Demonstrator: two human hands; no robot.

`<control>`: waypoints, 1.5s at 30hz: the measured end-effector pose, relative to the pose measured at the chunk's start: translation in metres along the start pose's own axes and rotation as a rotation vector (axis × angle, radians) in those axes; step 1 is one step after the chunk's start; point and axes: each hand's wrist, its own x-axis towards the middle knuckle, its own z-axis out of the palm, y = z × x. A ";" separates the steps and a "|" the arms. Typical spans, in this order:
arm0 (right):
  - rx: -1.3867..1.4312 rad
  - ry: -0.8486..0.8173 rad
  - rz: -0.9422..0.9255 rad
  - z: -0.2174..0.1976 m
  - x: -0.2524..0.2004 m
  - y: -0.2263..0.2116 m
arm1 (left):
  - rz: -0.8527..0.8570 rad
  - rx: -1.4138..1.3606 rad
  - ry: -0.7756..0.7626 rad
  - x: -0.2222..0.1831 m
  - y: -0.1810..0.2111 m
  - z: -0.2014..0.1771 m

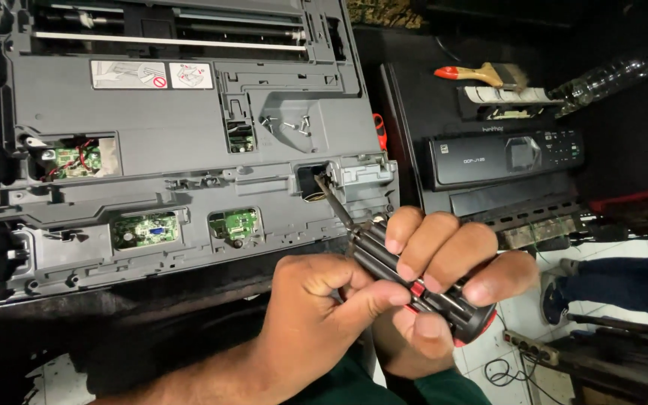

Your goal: Disassembling the internal plastic casing of a printer using a multi-bit screwdriver and manual prying.

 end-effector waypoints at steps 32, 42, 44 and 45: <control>0.158 0.131 0.207 -0.051 0.000 -0.018 | 0.476 0.602 -0.215 0.030 -0.012 -0.008; 0.157 0.301 0.339 -0.046 -0.017 0.008 | 0.432 0.580 -0.202 0.046 -0.012 -0.010; 0.146 0.272 0.338 -0.052 -0.014 0.013 | 0.343 0.643 -0.318 0.055 -0.004 -0.019; 0.147 0.275 0.336 -0.053 -0.011 0.013 | 0.343 0.645 -0.321 0.067 0.009 -0.031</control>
